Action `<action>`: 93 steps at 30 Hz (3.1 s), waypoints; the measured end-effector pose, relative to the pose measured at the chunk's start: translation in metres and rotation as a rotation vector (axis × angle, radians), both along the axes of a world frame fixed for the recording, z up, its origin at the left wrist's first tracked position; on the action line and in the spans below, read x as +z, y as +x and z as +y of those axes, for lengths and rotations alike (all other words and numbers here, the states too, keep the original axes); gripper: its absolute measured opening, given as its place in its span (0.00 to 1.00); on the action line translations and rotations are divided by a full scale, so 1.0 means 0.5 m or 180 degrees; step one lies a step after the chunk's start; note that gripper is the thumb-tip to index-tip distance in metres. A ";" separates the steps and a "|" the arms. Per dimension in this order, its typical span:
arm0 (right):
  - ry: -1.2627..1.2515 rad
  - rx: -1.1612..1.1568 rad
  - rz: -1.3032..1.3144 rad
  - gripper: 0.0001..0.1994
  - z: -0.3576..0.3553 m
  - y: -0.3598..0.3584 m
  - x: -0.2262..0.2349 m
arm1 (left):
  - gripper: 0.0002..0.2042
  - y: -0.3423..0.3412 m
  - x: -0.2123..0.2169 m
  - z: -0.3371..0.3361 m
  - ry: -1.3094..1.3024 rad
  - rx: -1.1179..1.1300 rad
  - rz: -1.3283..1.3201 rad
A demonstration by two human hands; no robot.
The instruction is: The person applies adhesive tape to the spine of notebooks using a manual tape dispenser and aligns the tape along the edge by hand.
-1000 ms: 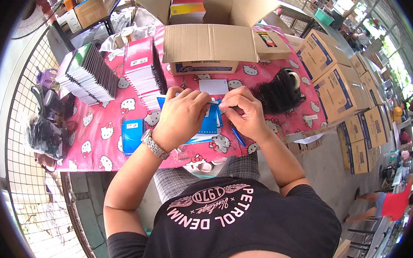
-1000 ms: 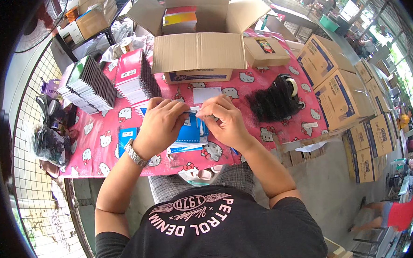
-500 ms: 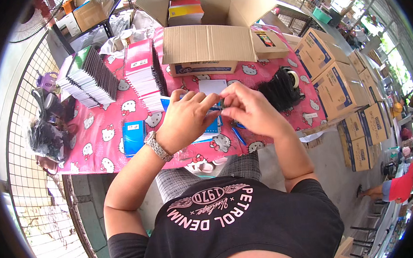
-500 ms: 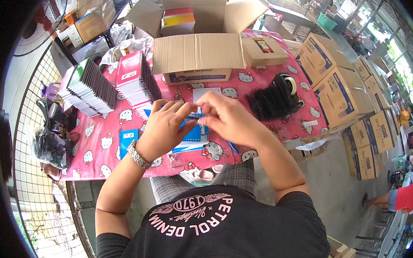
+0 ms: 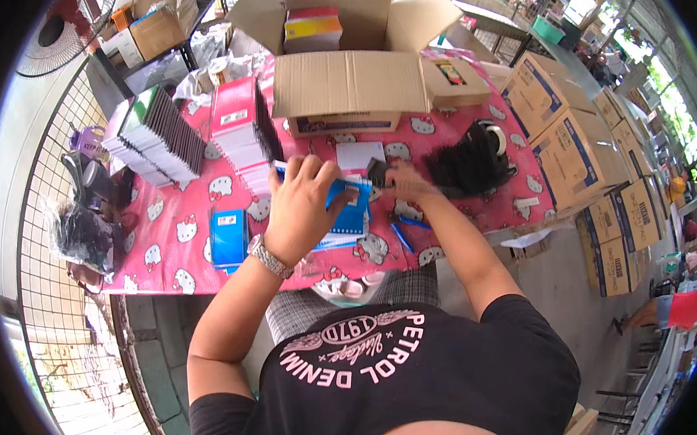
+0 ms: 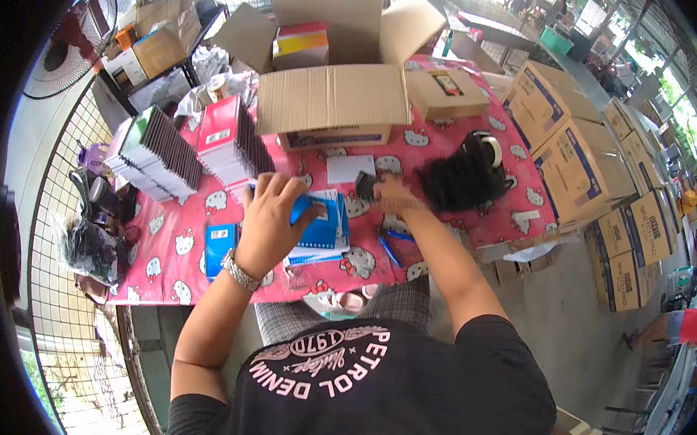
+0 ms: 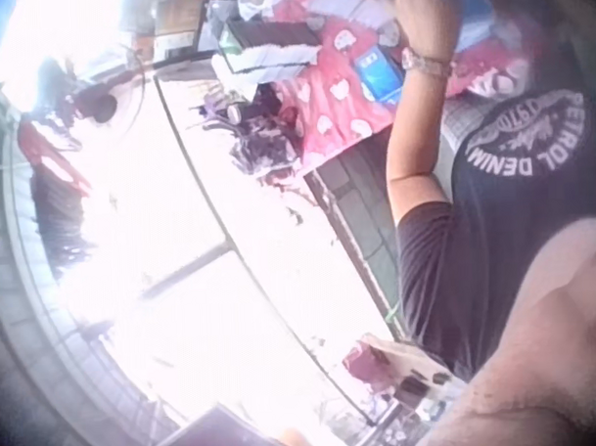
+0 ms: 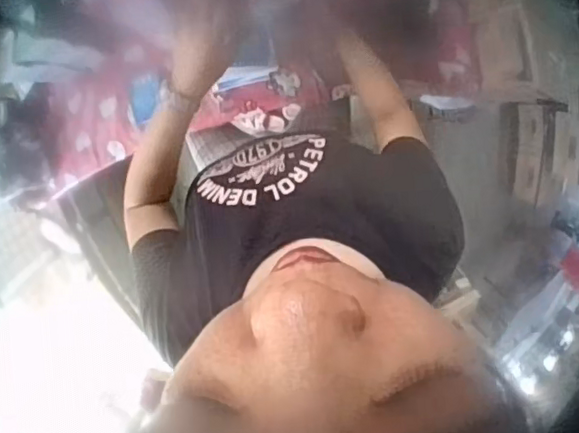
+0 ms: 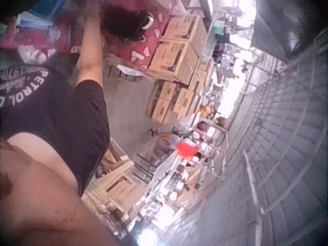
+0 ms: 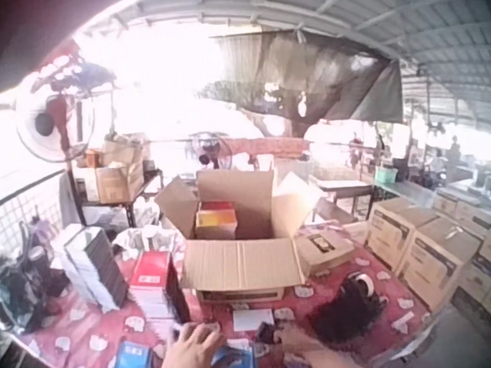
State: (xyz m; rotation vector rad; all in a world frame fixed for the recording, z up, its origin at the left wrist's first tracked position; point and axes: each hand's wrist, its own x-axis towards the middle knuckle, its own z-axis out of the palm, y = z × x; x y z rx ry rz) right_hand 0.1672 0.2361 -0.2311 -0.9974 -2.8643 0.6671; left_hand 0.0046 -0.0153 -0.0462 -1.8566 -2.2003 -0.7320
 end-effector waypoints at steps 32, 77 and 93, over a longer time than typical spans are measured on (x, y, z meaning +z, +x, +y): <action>-0.2828 0.1228 0.2942 0.12 -0.087 0.073 0.363 | 0.16 -0.011 0.012 -0.004 0.0350 -0.0310 -0.0403; -0.2376 0.1797 0.2043 0.13 -0.097 -0.056 0.400 | 0.15 -0.093 0.011 -0.027 0.0319 -0.0566 -0.1530; -0.0037 0.0038 0.1485 0.13 -0.024 -0.029 0.149 | 0.11 -0.110 -0.002 -0.021 0.0476 -0.0250 -0.2549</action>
